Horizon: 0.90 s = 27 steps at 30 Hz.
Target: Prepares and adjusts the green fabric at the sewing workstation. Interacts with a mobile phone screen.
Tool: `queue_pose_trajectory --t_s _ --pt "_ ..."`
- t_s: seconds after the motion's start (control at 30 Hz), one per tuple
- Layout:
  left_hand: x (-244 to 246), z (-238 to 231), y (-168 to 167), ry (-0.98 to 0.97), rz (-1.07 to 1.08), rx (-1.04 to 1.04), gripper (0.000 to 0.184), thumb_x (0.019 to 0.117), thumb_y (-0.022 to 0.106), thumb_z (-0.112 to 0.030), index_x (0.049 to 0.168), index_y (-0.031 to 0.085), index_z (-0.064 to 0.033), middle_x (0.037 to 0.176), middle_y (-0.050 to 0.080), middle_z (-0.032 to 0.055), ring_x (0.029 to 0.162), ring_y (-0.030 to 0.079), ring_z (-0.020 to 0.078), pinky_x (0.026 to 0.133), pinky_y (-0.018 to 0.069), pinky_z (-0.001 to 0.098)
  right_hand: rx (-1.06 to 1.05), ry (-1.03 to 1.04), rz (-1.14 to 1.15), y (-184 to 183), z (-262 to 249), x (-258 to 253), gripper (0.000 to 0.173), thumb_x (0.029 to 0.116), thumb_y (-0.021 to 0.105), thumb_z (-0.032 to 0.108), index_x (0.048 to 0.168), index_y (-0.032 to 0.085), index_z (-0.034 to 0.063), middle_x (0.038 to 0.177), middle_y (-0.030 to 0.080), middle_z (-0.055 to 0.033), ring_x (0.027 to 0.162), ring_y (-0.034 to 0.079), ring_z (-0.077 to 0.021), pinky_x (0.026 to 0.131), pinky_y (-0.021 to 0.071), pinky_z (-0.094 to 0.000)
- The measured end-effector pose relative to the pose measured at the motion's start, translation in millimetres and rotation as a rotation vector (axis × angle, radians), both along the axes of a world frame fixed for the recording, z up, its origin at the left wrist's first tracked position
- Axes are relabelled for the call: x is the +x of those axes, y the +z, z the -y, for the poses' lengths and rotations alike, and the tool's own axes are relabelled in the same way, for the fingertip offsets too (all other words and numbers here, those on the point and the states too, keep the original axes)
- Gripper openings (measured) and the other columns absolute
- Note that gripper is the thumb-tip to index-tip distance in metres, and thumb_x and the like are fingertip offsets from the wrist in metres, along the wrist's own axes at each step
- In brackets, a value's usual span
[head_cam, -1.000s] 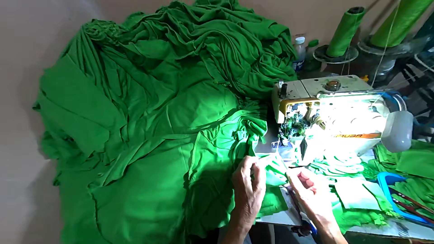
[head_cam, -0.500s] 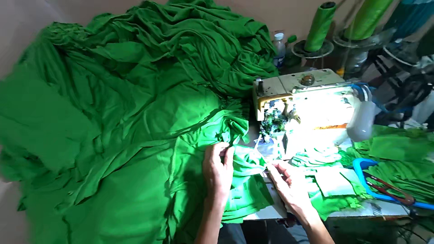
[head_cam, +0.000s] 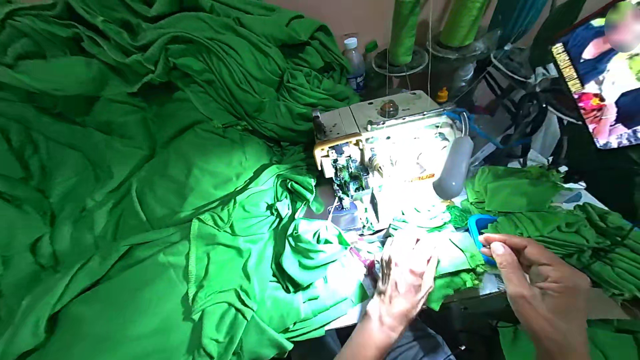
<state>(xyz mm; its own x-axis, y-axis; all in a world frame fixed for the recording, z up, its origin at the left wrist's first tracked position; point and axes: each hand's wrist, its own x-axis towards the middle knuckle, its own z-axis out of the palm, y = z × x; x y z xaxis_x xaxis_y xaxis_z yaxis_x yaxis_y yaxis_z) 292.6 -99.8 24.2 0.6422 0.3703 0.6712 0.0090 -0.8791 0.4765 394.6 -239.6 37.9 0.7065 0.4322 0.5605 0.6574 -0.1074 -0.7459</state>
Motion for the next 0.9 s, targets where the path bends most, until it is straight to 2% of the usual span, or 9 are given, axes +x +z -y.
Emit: queue_pose_trajectory --t_s 0.13,0.23,0.3,0.4,0.53,0.63,0.7,0.8,0.9 --pt "17.9 4.8 6.0 0.054 -0.235 -0.087 0.022 0.0968 0.064 -0.018 0.103 0.079 -0.0039 0.100 0.072 0.0187 0.099 0.069 0.0369 0.093 0.0512 0.0567 -0.138 -0.086 0.114 -9.0 -5.5 -2.4 0.029 0.0961 0.057 0.018 0.106 0.074 -0.0030 0.099 0.070 -0.0189 0.079 0.066 -0.0137 0.068 0.0535 -0.0215" --pt "23.4 4.6 7.3 0.039 -0.196 -0.153 0.017 0.0937 0.067 -0.017 0.098 0.080 -0.0060 0.096 0.072 0.0155 0.096 0.069 0.0337 0.089 0.0503 0.0554 -0.254 -0.103 0.131 -13.6 -11.7 -6.5 0.038 0.0932 0.060 0.026 0.114 0.073 -0.0029 0.106 0.068 -0.0228 0.086 0.066 -0.0310 0.071 0.0544 -0.0412" --pt "24.8 2.5 6.2 0.010 -0.164 -0.186 0.014 0.0919 0.068 -0.015 0.094 0.079 -0.0063 0.092 0.072 0.0118 0.093 0.068 0.0299 0.086 0.0482 0.0528 -0.261 -0.136 0.143 -15.5 -14.4 -6.8 0.035 0.0922 0.059 0.025 0.109 0.075 -0.0006 0.102 0.070 -0.0208 0.085 0.067 -0.0318 0.071 0.0545 -0.0427" --pt "25.7 0.1 6.2 -0.023 -0.149 -0.222 0.013 0.0917 0.068 -0.014 0.089 0.077 -0.0063 0.087 0.072 0.0084 0.091 0.068 0.0258 0.086 0.0470 0.0496 -0.227 -0.175 0.156 -15.9 -15.3 -3.8 0.026 0.0920 0.059 0.017 0.100 0.075 -0.0013 0.094 0.070 -0.0195 0.076 0.066 -0.0279 0.064 0.0537 -0.0383" --pt "21.8 3.1 9.4 -0.071 0.042 -0.172 0.012 0.0906 0.063 -0.009 0.084 0.071 -0.0024 0.079 0.069 0.0091 0.081 0.067 0.0197 0.079 0.0524 0.0354 -0.094 -0.173 0.083 -12.3 -14.3 -5.0 0.026 0.0937 0.057 0.018 0.096 0.072 -0.0030 0.088 0.068 -0.0145 0.075 0.061 -0.0102 0.065 0.0485 -0.0192" --pt "5.5 13.5 34.5 -0.062 0.065 -0.204 0.014 0.0931 0.058 -0.007 0.087 0.068 0.0013 0.075 0.065 0.0095 0.073 0.064 0.0156 0.070 0.0515 0.0267 0.062 -0.022 -0.098 -3.9 -11.9 -9.9 0.017 0.0930 0.058 0.015 0.095 0.065 -0.0011 0.082 0.064 0.0033 0.072 0.056 0.0107 0.066 0.0469 -0.0059" --pt "-7.5 13.6 50.7 -0.035 0.028 -0.136 0.015 0.0932 0.058 -0.009 0.088 0.069 -0.0011 0.074 0.067 0.0076 0.072 0.065 0.0151 0.071 0.0509 0.0286 0.144 0.103 -0.186 0.7 -12.4 -14.3 0.012 0.0939 0.058 0.012 0.098 0.065 0.0032 0.086 0.066 0.0093 0.076 0.061 0.0100 0.069 0.0526 -0.0083" --pt "-32.4 6.0 64.8 -0.037 -0.091 0.053 0.015 0.0934 0.064 -0.016 0.087 0.074 -0.0075 0.074 0.070 0.0047 0.072 0.069 0.0194 0.079 0.0496 0.0447 0.188 0.213 -0.154 3.8 -17.8 -19.8 0.024 0.1020 0.055 0.024 0.104 0.068 0.0046 0.096 0.068 0.0077 0.086 0.065 0.0054 0.077 0.0564 -0.0138" --pt "-60.6 -7.6 69.9 -0.218 -0.171 0.089 0.016 0.0950 0.063 -0.019 0.088 0.073 -0.0092 0.075 0.070 0.0032 0.070 0.067 0.0168 0.070 0.0521 0.0368 0.189 0.468 -0.142 6.8 -22.3 -27.4 0.039 0.1078 0.044 0.045 0.103 0.072 0.0188 0.101 0.070 0.0136 0.096 0.063 0.0064 0.085 0.0531 -0.0154"
